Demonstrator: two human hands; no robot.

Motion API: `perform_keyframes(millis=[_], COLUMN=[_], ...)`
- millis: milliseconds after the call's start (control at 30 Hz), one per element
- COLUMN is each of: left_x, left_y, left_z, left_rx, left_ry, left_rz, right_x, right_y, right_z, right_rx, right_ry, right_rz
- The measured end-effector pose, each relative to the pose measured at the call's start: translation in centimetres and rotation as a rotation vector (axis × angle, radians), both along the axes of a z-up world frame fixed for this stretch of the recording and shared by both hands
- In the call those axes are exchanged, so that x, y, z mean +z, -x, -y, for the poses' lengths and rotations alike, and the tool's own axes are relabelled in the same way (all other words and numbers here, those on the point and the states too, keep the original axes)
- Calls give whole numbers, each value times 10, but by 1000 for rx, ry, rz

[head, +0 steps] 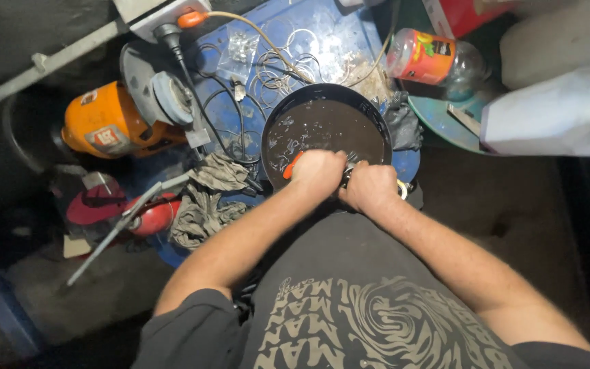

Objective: Cleaning a piston and connecting rod assembly in a bowl of solvent using a brush and a screwdriver for scraping.

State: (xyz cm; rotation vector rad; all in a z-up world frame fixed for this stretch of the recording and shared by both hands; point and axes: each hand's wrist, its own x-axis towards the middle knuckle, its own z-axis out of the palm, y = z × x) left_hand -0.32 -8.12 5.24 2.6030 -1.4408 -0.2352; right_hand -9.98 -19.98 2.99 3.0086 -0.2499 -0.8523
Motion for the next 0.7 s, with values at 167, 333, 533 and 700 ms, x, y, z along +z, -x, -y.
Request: perform_keyframes(millis=[167,333,533,700], left_x=[25,8,12,-14], left_y=[4,11,20,23], left_z=[-42,-51,-42,-15], left_rx=[-7,107,194,178], left_ry=[-24,14,-16,18], left_rz=[95,257,165,39], right_x=[45,39,46,5], right_y=[-8,-9,-12,-8], right_z=[-4,-3,-2,0], right_rx=[-51,-63,-64,-84], right_ry=[-11,-17,-13,-2], right_rz=[-31,-89,-99,-102])
